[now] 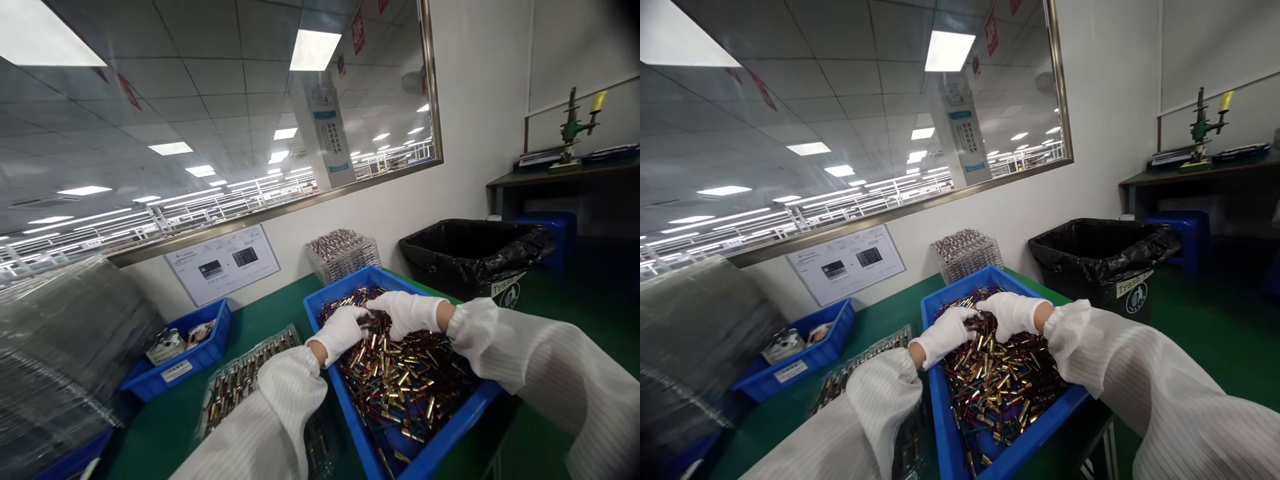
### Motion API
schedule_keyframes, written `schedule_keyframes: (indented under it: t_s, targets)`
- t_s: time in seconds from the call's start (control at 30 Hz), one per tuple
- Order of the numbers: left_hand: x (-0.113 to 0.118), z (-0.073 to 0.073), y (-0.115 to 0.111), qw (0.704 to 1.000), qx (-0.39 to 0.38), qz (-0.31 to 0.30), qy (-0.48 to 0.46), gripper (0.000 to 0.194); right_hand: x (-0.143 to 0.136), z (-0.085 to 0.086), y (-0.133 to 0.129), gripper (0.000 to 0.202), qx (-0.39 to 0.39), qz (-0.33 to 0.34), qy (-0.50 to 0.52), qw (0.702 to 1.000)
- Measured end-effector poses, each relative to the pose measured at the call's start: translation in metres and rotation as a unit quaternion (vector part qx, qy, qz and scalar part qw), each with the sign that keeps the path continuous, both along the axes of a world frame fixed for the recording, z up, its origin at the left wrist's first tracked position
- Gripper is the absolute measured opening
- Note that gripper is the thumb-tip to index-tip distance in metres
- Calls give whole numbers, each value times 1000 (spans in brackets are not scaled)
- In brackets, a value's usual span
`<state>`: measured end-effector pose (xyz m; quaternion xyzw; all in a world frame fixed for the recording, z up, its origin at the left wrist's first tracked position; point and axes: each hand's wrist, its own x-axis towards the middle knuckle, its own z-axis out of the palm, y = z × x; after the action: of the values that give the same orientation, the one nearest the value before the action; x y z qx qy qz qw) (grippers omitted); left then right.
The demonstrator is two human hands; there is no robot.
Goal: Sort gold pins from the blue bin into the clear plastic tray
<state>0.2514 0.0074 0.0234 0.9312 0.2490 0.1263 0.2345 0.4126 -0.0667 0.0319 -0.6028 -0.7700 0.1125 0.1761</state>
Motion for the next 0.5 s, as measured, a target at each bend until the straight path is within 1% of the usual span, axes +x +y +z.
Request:
schedule_keyframes:
  t_s: [0.07,0.13,0.2,0.27,0.33,0.37,0.4,0.47,0.5]
  targets:
    - [5,2,3,1000,-3,12,-27,21,-2,1,-1,45,0,17,70,997]
    - [6,10,4,998,-7,19,-63,23,0,4,-4,31,7,14,113,993]
    - [5,20,4,995,-19,16,-96,28,3,8,-9,30,4,21,154,988]
    - [5,29,2,992,-33,10,-125,32,5,12,-11,35,-21,47,235,971]
    - [6,32,1,985,-73,12,-155,37,5,16,-12,40,-40,58,288,955]
    - [7,31,1,981,-100,17,-165,39,5,18,-12,42,-38,52,283,957]
    - [7,29,2,977,-128,23,-169,41,5,21,-13,42,-29,40,256,965]
    - [6,23,6,970,-174,41,-165,43,7,27,-15,43,-10,18,179,984]
    - [5,20,9,968,-184,52,-160,44,9,29,-16,43,-6,6,143,990]
